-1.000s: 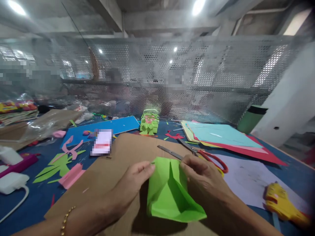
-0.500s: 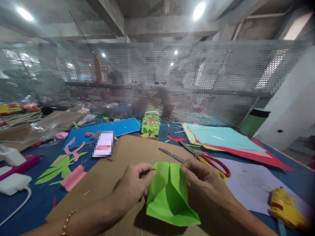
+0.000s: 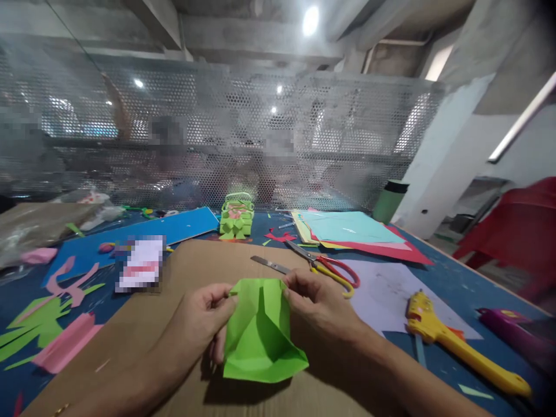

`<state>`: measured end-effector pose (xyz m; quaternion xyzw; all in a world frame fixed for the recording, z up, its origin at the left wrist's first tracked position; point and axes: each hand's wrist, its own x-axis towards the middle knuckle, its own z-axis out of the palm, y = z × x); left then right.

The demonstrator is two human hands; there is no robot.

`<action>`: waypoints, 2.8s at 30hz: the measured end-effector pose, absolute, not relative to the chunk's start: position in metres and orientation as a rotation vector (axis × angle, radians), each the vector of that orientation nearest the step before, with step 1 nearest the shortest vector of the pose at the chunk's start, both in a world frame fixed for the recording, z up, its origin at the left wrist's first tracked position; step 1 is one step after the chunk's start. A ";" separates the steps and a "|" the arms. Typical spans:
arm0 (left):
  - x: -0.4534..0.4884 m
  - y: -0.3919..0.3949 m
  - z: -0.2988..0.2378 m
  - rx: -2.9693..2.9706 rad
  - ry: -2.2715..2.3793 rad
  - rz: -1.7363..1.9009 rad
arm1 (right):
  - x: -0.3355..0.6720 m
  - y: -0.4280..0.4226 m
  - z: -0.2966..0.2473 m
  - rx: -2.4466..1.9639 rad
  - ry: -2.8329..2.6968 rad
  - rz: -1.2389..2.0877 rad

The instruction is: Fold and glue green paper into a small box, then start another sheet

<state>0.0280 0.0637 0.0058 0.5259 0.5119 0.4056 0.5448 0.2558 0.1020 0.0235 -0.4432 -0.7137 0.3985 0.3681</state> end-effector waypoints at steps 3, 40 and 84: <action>0.029 0.063 0.007 1.221 1.183 0.963 | 0.257 0.104 0.025 -1.125 -1.843 1.029; 0.030 0.061 0.020 1.343 1.277 1.021 | 0.261 0.112 0.020 -1.123 -1.875 1.102; 0.037 0.045 0.029 1.447 1.139 0.904 | 0.243 0.057 0.026 -0.712 -2.392 0.123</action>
